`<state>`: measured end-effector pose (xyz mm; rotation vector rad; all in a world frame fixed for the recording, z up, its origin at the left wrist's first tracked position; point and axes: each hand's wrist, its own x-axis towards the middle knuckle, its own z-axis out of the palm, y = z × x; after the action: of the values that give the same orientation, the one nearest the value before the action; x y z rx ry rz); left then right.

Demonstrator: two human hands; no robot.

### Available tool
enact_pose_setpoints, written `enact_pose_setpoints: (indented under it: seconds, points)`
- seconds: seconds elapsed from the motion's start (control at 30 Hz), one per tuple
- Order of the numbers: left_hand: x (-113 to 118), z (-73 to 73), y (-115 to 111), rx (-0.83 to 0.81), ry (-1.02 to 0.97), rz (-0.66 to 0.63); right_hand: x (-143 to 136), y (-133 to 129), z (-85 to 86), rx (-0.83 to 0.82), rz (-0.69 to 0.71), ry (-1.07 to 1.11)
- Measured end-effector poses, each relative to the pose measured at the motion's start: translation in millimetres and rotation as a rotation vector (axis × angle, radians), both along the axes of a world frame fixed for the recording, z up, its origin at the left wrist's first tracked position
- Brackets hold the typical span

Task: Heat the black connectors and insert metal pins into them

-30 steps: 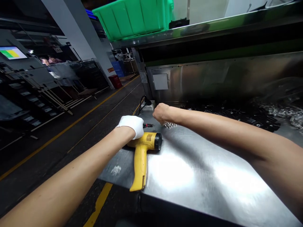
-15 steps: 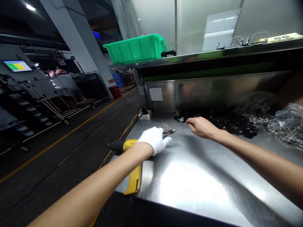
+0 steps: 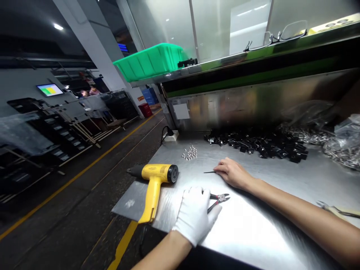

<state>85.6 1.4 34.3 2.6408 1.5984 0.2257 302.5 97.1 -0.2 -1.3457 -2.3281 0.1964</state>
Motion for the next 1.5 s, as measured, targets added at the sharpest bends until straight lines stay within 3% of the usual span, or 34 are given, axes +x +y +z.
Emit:
enact_pose_setpoints:
  seconds: [0.13,0.23,0.4,0.53,1.0,1.5]
  points:
    - [-18,-12.4,-10,0.079,-0.119,0.071,-46,39,2.4,0.043,0.115,-0.019]
    - [-24,-19.9,-11,0.128,-0.171,0.084,-60,49,1.0,0.072,0.127,-0.035]
    - [-34,-26.7,-16,0.153,-0.219,0.071,-40,49,-4.3,0.07,0.045,-0.051]
    - [-38,-27.0,-18,0.152,-0.293,0.102,-31,63,-4.6,0.022,0.037,-0.07]
    - [-34,-15.7,-18,0.102,-0.309,0.15,-44,119,-12.0,-0.028,0.017,-0.003]
    - [-33,-17.0,-18,0.105,-0.333,0.172,-53,158,-8.9,-0.045,0.023,0.048]
